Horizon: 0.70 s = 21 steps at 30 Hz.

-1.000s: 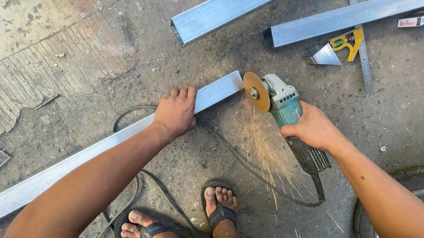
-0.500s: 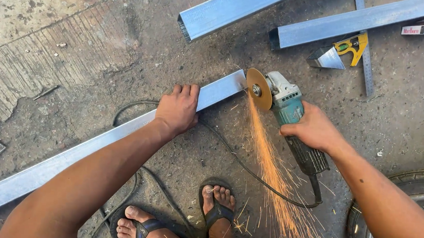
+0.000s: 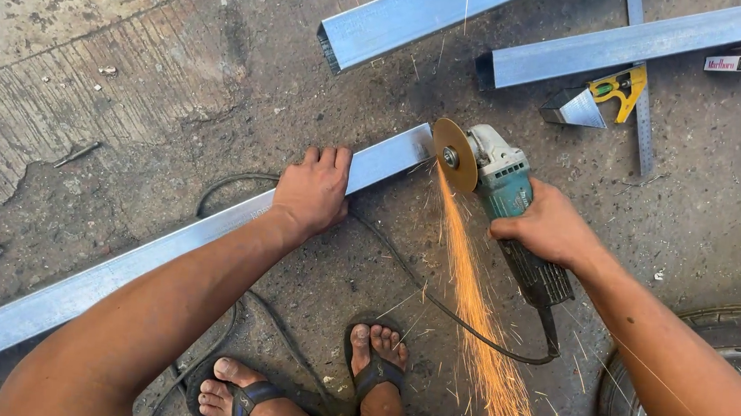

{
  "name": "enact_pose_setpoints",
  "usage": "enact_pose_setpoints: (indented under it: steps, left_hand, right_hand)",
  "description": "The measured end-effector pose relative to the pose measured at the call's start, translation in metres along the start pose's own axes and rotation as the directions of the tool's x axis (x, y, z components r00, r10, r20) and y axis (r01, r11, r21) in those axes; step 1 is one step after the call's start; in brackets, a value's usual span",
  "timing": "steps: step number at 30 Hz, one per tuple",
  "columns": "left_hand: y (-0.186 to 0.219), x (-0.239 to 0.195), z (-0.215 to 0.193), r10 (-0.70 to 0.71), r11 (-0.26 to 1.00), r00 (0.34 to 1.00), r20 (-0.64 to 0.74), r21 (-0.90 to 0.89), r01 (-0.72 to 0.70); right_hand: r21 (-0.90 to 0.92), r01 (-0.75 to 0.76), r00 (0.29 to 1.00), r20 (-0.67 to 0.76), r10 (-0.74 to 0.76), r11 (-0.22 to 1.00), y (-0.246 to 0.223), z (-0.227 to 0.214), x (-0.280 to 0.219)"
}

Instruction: Cutting rectangular metal tubes to length using a handheld angle grinder on a concrete surface.

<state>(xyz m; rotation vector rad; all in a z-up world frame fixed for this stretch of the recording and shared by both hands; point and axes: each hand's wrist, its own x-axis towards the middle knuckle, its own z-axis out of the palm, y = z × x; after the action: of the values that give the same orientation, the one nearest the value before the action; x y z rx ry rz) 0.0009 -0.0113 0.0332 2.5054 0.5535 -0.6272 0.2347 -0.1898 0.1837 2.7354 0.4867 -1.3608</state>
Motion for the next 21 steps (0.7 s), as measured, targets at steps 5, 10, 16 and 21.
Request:
enact_pose_setpoints:
  steps: [5,10,16,21]
  left_hand:
    - [-0.003,0.004,0.014,0.004,1.0,0.999,-0.035,-0.028,-0.005]
    - [-0.005,0.009,0.022,0.002,1.0,0.999,-0.052,-0.027,-0.004]
    - [-0.005,0.008,0.027,0.0,1.0,0.997,-0.076,-0.008,-0.001]
    - [-0.005,0.009,0.03,0.008,1.0,0.995,-0.097,-0.006,-0.009]
  right_hand:
    - [-0.013,-0.006,1.0,0.023,0.006,1.0,-0.006,-0.003,0.003]
    - [-0.036,0.016,1.0,0.017,-0.016,0.999,-0.002,0.0,0.016]
    - [-0.038,0.009,1.0,0.017,-0.008,0.999,-0.003,0.0,0.018]
    - [-0.061,0.015,1.0,0.012,-0.014,0.998,-0.009,-0.002,0.018]
